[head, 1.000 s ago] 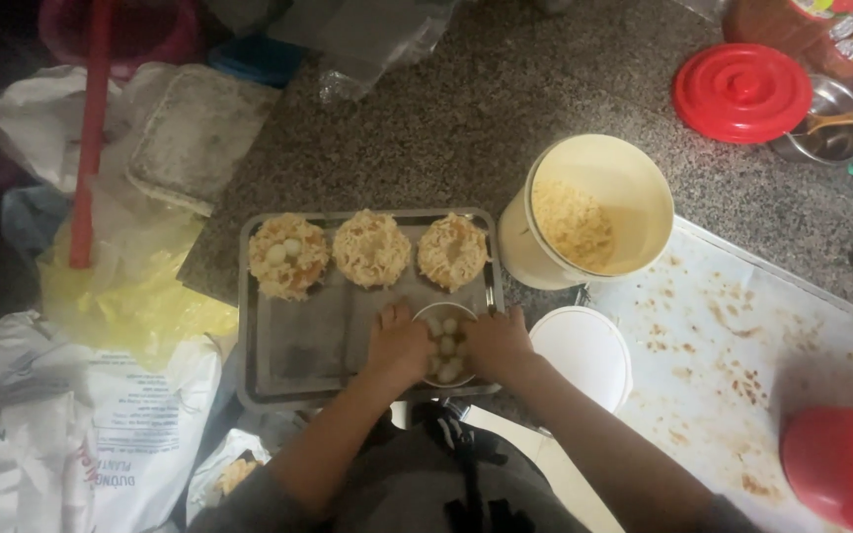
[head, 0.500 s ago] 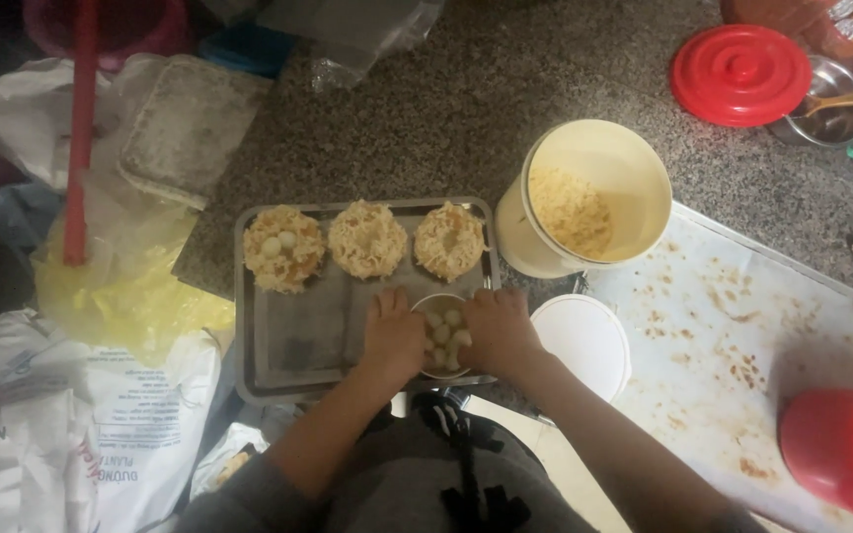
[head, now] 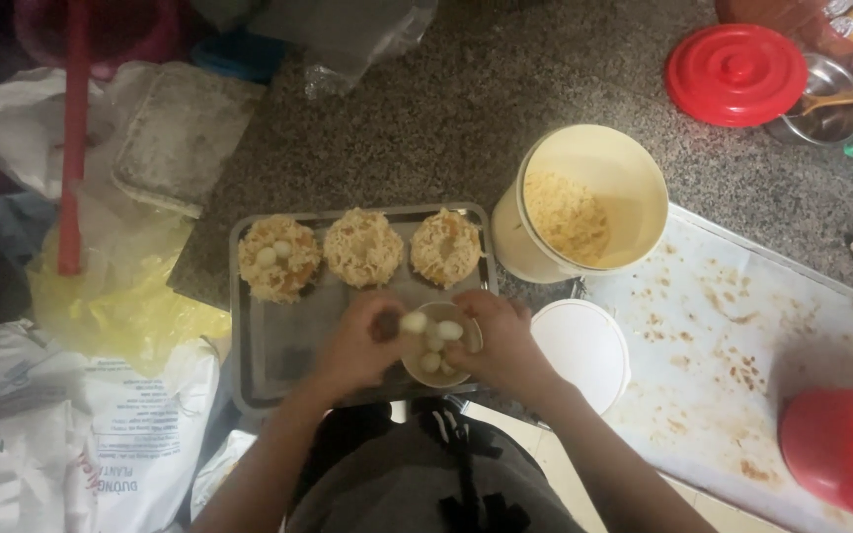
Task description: The person prepares stuffed bread rolls by brushing them with a yellow liquid, filling them with shredded material, and adding small white balls. The person handles the rolls one at a time and places them on a metal tray.
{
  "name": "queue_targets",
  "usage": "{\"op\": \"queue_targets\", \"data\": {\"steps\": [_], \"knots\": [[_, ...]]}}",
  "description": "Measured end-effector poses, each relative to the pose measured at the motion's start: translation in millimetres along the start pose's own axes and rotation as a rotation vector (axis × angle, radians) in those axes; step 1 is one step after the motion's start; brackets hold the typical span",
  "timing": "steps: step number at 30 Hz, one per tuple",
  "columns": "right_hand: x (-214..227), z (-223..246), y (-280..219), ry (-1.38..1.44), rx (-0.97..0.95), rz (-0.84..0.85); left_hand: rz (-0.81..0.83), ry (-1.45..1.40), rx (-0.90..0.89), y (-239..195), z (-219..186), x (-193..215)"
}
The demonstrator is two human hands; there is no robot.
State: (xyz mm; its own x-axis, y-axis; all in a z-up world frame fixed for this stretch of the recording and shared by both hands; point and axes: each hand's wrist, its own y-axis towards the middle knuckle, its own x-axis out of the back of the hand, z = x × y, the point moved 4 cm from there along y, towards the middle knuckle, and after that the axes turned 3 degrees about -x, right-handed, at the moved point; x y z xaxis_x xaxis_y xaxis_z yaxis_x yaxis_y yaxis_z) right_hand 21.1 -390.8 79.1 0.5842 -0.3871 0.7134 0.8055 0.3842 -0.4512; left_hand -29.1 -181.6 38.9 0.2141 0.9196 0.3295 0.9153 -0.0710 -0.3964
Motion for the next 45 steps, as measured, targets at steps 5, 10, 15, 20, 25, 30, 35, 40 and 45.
{"op": "queue_targets", "data": {"steps": [5, 10, 15, 20, 25, 30, 35, 40, 45], "knots": [[-19, -2, 8, 0.545, 0.065, -0.078, -0.005, -0.557, 0.124, -16, 0, 25], [-59, -3, 39, 0.790, 0.005, 0.004, -0.032, -0.850, 0.156, -6, 22, 27], [-47, 37, 46, 0.963, -0.065, 0.024, -0.054, -0.643, 0.000, -4, 2, 45], [-42, 47, 76, 0.751, -0.047, -0.001, -0.084, -0.364, 0.022, 15, 8, 70], [-67, 29, 138, 0.133, 0.055, -0.166, -0.154, 0.056, -0.016, 48, 9, 87], [-64, 48, 167, -0.118, 0.045, -0.128, -0.119, 0.500, -0.036, 81, 14, 88], [-70, 49, 177, -0.275, 0.037, -0.047, -0.042, 0.723, -0.093, 91, 11, 84], [-58, 57, 154, -0.287, 0.029, -0.121, -0.131, 0.808, -0.120, 83, 6, 84], [-49, 64, 134, -0.156, -0.010, -0.147, -0.083, 0.776, -0.072, 92, 25, 80]]}}
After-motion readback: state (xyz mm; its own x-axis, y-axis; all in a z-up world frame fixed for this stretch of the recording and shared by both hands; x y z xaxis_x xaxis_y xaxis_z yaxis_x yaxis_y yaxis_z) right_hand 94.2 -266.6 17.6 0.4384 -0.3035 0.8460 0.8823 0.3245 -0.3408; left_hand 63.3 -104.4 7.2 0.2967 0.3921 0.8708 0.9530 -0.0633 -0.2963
